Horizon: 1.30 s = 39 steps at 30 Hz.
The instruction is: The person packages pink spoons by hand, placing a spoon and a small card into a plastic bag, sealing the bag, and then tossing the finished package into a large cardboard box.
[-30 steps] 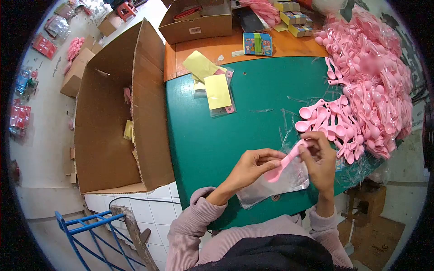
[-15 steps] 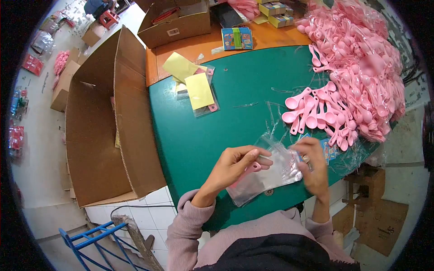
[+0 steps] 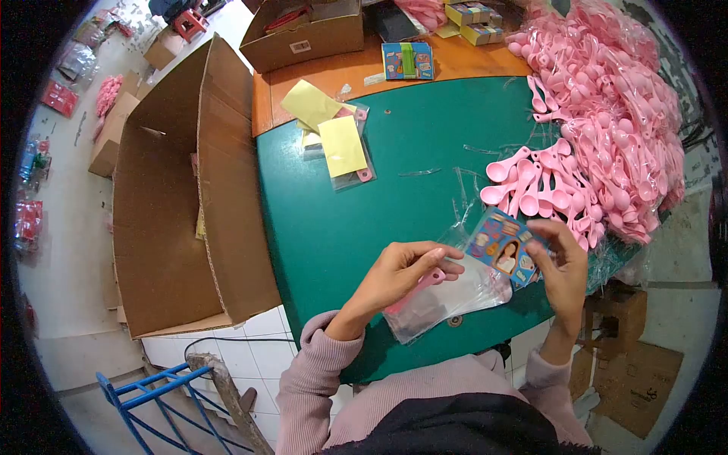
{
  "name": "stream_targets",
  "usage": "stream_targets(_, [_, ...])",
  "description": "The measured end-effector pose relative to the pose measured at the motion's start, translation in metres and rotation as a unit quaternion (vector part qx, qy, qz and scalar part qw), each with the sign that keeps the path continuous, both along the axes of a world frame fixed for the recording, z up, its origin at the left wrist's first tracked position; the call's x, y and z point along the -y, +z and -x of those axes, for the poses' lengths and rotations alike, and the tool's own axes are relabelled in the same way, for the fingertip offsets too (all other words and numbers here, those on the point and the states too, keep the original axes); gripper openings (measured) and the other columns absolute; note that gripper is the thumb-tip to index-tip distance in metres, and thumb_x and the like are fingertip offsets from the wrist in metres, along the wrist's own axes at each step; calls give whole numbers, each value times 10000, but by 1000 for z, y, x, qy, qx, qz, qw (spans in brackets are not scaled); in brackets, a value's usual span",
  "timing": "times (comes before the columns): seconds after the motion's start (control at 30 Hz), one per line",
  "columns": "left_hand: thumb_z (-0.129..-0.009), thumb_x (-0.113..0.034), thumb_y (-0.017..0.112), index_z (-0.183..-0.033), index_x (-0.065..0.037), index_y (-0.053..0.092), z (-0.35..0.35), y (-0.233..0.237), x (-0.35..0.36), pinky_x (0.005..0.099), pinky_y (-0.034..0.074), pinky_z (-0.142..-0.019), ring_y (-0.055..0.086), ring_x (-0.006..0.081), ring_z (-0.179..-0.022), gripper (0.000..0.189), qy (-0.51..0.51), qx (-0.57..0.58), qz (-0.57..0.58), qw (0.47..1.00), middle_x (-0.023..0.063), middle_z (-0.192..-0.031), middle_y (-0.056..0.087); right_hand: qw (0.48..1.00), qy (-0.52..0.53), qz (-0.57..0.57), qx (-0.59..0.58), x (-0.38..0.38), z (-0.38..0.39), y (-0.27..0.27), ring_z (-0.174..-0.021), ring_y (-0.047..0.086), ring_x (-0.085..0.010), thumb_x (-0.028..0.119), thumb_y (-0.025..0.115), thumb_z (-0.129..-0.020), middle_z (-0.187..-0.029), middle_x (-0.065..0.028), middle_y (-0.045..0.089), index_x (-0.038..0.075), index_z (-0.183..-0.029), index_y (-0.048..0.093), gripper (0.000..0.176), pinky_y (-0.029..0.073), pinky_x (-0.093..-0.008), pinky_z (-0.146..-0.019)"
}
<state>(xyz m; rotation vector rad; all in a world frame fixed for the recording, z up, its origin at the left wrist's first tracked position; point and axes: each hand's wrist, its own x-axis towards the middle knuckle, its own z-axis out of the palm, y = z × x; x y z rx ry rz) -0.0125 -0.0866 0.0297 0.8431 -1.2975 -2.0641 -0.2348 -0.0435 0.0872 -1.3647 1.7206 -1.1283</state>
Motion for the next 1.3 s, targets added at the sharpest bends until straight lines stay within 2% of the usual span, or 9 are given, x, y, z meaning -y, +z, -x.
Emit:
stream_targets(0.07, [-932,-203,414,-1023,71,567,1,0,-2,231,468,-712,613,168,-867,326,3,9,3,1000,142,-917,634,999,9,-3,54,10,-7,13,-689,547,-117,-11,579,-749,-763,-58,574,-16,-925,589,176,432,-243,-608])
stream_targets(0.23, [-923,-205,436,-967,66,594,-2,-7,-3,246,485,-672,618,153,-812,317,16,91,103,990,115,-822,646,946,249,90,-186,28,-6,23,-695,592,-173,-25,593,-718,-788,-99,604,10,-908,619,195,451,-265,-612])
stream_targets(0.5, [-901,-212,477,-920,35,617,2,-9,-4,233,452,-613,560,84,-668,285,47,30,15,998,62,-759,638,958,178,131,-184,24,-15,20,-696,600,-225,-43,593,-683,-789,-105,598,22,-888,624,217,464,-287,-614])
stream_targets(0.7, [-893,-224,496,-912,5,621,2,-6,-6,261,398,-499,499,76,-543,262,-43,125,142,981,89,-676,628,933,313,37,-174,29,-15,19,-686,590,-235,8,608,-697,-784,-106,584,29,-888,613,192,458,-299,-592])
stream_targets(0.8, [-894,-220,498,-993,24,598,1,3,-7,243,423,-578,462,41,-646,282,-78,124,132,980,58,-737,623,913,392,1,-108,33,-25,4,-711,585,-249,105,627,-743,-805,-113,580,24,-906,573,190,453,-305,-608])
stream_targets(0.97, [-857,-214,554,-1283,-24,388,-1,7,-9,268,454,-602,530,74,-637,495,-21,161,167,973,100,-770,641,931,360,-25,-53,29,-32,1,-716,592,-242,120,645,-730,-818,-112,605,10,-888,573,206,458,-315,-637])
stream_targets(1.1, [-835,-205,580,-1319,-43,332,-5,11,-10,271,464,-622,586,115,-647,568,-32,243,179,953,110,-810,649,922,374,-89,-48,29,-20,-3,-643,571,-176,105,685,-687,-721,-71,598,12,-822,588,190,437,-280,-588])
stream_targets(1.23, [-790,-158,629,-1274,-50,383,-32,11,10,271,475,-691,606,133,-741,554,-85,178,184,963,102,-839,646,965,231,-122,40,33,-9,-9,-621,502,-73,99,713,-675,-661,8,546,9,-789,588,192,398,-217,-547])
stream_targets(1.3, [-762,-88,650,-1246,-52,408,-39,5,13,265,470,-734,595,134,-796,542,-5,87,149,985,109,-895,638,967,227,-113,32,35,-5,-14,-633,470,-46,96,715,-687,-671,29,518,-10,-816,594,206,386,-203,-541])
